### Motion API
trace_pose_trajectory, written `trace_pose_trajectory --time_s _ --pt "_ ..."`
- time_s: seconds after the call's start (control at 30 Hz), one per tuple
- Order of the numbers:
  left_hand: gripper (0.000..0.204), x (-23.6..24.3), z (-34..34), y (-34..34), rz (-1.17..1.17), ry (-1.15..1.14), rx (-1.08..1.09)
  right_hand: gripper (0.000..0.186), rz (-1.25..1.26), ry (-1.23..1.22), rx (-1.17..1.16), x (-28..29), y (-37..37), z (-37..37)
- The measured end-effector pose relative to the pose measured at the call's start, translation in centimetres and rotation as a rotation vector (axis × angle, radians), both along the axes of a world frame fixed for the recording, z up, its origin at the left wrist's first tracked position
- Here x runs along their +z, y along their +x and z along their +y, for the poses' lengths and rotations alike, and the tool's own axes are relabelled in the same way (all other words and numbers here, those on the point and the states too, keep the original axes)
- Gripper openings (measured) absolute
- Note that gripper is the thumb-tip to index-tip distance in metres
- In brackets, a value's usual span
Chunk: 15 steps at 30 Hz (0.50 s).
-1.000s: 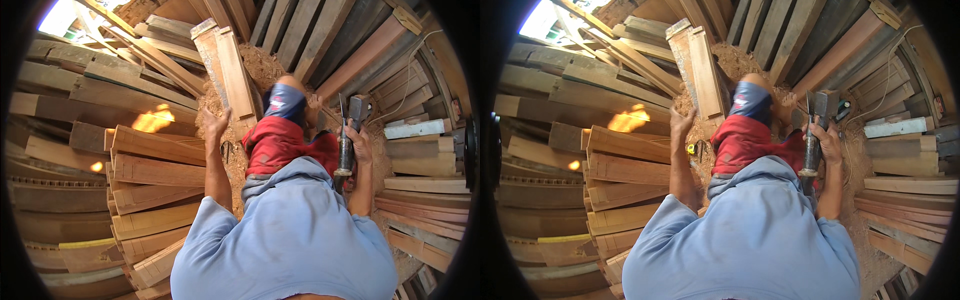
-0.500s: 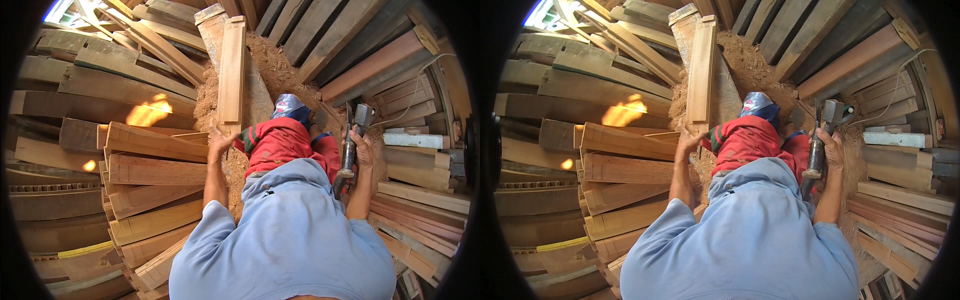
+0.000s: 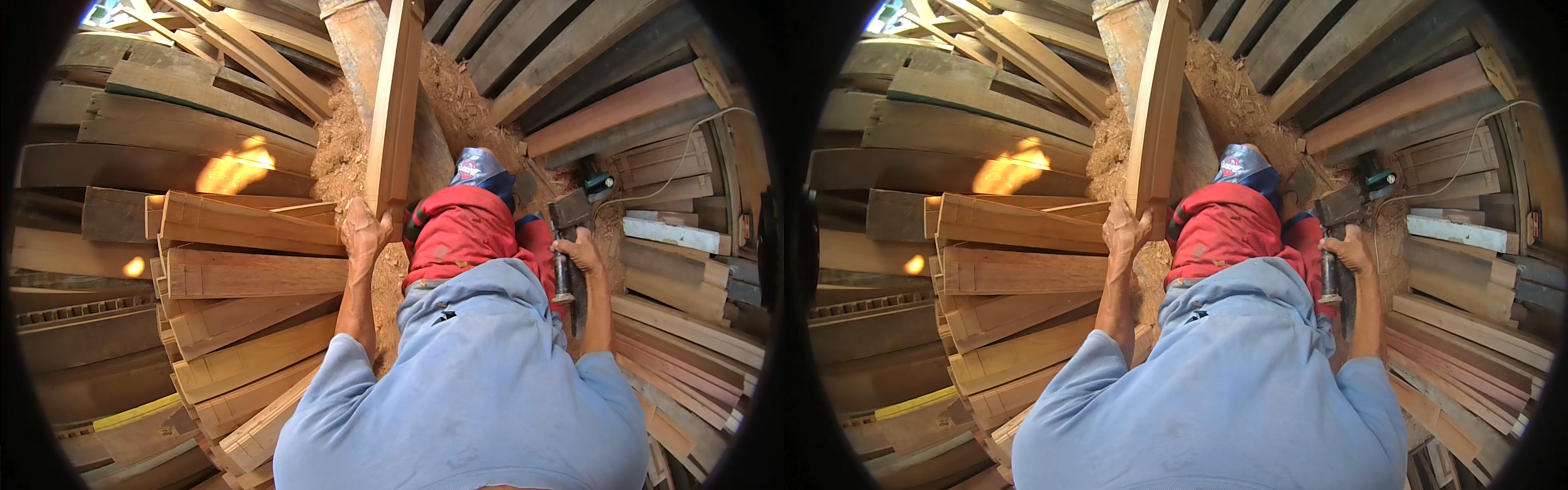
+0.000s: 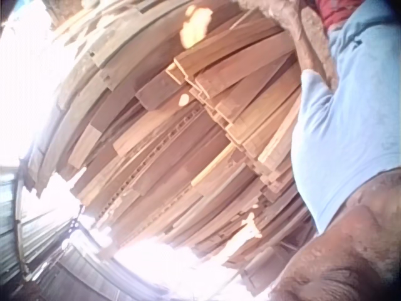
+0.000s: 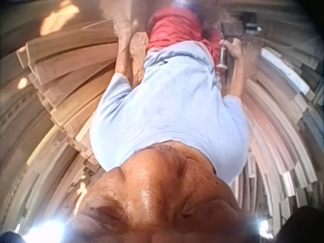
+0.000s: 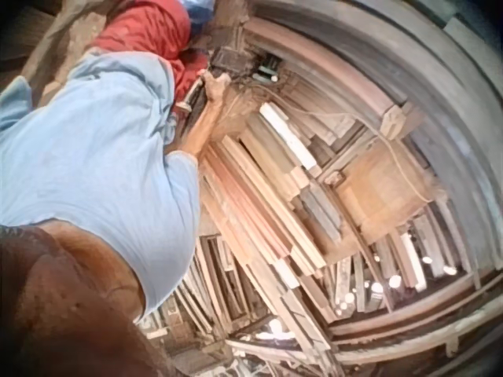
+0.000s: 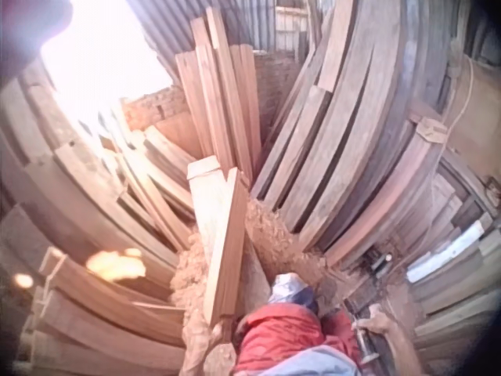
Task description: The person uses a chisel and mallet to carve a wooden plank, then smooths it with an electric sander. They measure and mark the plank with a tape measure and square, preparing it for further processing.
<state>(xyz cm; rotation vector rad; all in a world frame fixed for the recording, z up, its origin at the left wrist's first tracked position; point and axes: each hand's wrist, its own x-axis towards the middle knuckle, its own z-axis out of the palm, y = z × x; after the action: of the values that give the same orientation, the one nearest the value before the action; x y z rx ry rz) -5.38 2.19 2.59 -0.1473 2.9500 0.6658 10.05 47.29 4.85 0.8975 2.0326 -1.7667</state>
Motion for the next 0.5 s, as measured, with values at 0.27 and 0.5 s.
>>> trace_pose_trajectory --time_s 0.27,0.5 --pt "0.045 -0.5 1.0 -0.2 0.081 0.092 -0.065 0.054 -0.195 0.028 0.163 -5.7 3.1 -1.6" --pt "0.048 -0.4 2.9 0.9 0.082 0.149 -0.13 0.034 -0.261 0.072 0.248 -6.7 1.6 -1.3"
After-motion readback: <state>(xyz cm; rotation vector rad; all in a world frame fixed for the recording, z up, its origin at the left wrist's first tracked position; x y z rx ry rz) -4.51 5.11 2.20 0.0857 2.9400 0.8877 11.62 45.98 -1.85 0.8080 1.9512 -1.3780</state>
